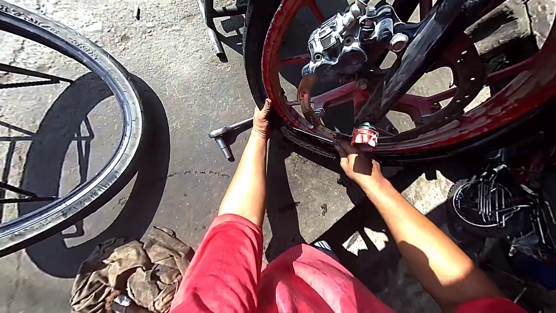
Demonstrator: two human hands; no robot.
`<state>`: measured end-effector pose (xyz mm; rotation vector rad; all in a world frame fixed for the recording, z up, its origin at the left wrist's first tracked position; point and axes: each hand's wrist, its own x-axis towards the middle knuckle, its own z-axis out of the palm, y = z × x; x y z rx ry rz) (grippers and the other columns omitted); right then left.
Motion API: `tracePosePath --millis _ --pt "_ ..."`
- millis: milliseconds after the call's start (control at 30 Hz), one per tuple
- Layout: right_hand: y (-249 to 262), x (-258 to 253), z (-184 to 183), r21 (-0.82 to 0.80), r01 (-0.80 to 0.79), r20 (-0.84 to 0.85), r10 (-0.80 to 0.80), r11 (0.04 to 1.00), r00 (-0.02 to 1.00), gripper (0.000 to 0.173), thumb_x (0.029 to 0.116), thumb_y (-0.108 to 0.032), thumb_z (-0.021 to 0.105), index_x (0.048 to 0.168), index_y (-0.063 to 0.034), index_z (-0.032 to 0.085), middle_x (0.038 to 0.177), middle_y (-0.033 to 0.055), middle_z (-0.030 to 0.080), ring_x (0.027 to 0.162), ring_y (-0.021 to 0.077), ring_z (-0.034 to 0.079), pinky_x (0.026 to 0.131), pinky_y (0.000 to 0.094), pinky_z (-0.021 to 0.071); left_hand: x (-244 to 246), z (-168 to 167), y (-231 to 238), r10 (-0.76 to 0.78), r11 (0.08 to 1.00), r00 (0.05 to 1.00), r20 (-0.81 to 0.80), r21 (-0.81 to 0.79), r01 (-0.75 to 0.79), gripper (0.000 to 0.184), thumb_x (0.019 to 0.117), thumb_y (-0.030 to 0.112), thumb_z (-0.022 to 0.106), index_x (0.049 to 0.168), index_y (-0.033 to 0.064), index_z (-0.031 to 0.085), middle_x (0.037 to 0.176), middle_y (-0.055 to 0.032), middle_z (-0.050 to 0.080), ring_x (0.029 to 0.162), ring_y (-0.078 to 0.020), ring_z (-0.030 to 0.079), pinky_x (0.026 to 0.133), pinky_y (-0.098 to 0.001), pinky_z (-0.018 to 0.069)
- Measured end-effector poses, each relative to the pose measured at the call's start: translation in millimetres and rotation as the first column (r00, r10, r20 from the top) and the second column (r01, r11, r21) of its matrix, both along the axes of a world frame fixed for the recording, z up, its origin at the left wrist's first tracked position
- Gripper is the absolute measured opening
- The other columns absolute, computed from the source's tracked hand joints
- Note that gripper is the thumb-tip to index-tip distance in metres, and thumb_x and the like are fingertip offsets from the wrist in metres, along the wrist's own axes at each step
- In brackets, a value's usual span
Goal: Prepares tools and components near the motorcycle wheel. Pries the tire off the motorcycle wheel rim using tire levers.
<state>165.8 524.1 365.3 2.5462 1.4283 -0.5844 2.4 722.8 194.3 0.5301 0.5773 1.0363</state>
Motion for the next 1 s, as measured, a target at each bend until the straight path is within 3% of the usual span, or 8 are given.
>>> tracePosePath --millis 300,400,467,567,633,767,867,1000 --pt "11 6 -16 -0.056 -0.026 -0.099 0.020 0.998 0.995 0.041 0.1096 -0.033 0.042 0.128 -0.0057 0.068 0.121 0.0230 0.070 0.117 0.0406 0.067 0.099 0.0605 0.0505 -1 1 3 0.018 0.999 1.000 0.017 0.041 -0.019 0.090 0.0688 0.067 0.085 0.130 0.0105 0.051 0.106 -0.0057 0.073 0.099 -0.0177 0.072 0.090 -0.0412 0.0603" --pt "14 -33 25 -0.156 0.167 -0.358 -0.213 0.974 0.909 0.043 0.1123 -0.034 0.037 0.134 -0.0040 0.058 0.113 0.0180 0.068 0.106 0.0287 0.067 0.093 0.0478 0.0527 -1 1 5 0.024 0.999 1.000 0.018 0.048 -0.025 0.090 0.0699 0.067 0.084 0.130 0.0092 0.051 0.107 -0.0055 0.073 0.099 -0.0173 0.072 0.091 -0.0412 0.0599" --pt "9 -70 29 -0.186 0.463 -0.694 -0.449 0.867 0.563 0.021 0.1122 -0.026 0.041 0.119 -0.0078 0.049 0.075 0.0030 0.050 0.056 0.0105 0.048 0.050 0.0243 0.0415 1 1 5 0.034 0.999 0.999 0.035 0.027 -0.035 0.090 0.0699 0.065 0.085 0.131 0.0100 0.049 0.106 -0.0047 0.073 0.099 -0.0167 0.072 0.090 -0.0403 0.0601" --pt "-2 -134 4 -0.254 0.744 -0.931 -0.364 0.618 -0.017 0.008 0.1099 -0.013 0.044 0.104 -0.0076 0.043 0.062 -0.0017 0.042 0.042 0.0053 0.038 0.039 0.0188 0.0357 4 -4 0 0.052 0.999 0.998 0.044 0.015 -0.052 0.088 0.0704 0.066 0.085 0.129 0.0102 0.051 0.105 -0.0044 0.073 0.099 -0.0165 0.071 0.090 -0.0406 0.0598" --pt "-16 -166 -37 -0.072 0.780 -0.978 -0.196 0.622 0.066 0.010 0.1083 -0.014 0.045 0.103 -0.0058 0.044 0.065 -0.0014 0.046 0.046 0.0064 0.042 0.044 0.0212 0.0404 6 -5 -2 0.057 0.998 0.997 0.048 0.014 -0.057 0.086 0.0694 0.067 0.084 0.126 0.0106 0.053 0.103 -0.0037 0.073 0.097 -0.0154 0.072 0.089 -0.0402 0.0603" --pt "-32 -187 -94 0.250 0.640 -0.854 -0.147 0.727 0.500 0.025 0.1073 -0.023 0.048 0.114 0.0006 0.050 0.085 0.0033 0.052 0.074 0.0075 0.055 0.071 0.0249 0.0513 8 -12 2 0.042 0.999 0.995 0.093 0.031 -0.045 0.084 0.0671 0.069 0.084 0.122 0.0123 0.056 0.100 -0.0034 0.074 0.093 -0.0158 0.073 0.086 -0.0403 0.0615" --pt "-30 -188 -107 0.002 0.635 -0.871 -0.311 0.772 0.381 0.046 0.1095 -0.019 0.048 0.144 0.0102 0.042 0.129 0.0234 0.061 0.119 0.0197 0.061 0.106 0.0326 0.0480 11 -20 5 0.054 0.997 0.995 0.084 0.046 -0.058 0.087 0.0660 0.072 0.084 0.122 0.0103 0.057 0.100 -0.0056 0.074 0.093 -0.0179 0.073 0.086 -0.0423 0.0616" --pt "-18 -205 -122 -0.211 0.664 -0.845 -0.475 0.717 0.244 0.039 0.1082 -0.018 0.051 0.139 0.0040 0.045 0.110 0.0152 0.062 0.096 0.0158 0.061 0.091 0.0319 0.0508 7 -2 0 0.080 0.997 0.997 -0.009 0.017 -0.080 0.088 0.0669 0.074 0.081 0.123 0.0105 0.057 0.100 -0.0045 0.074 0.094 -0.0170 0.073 0.087 -0.0416 0.0611"
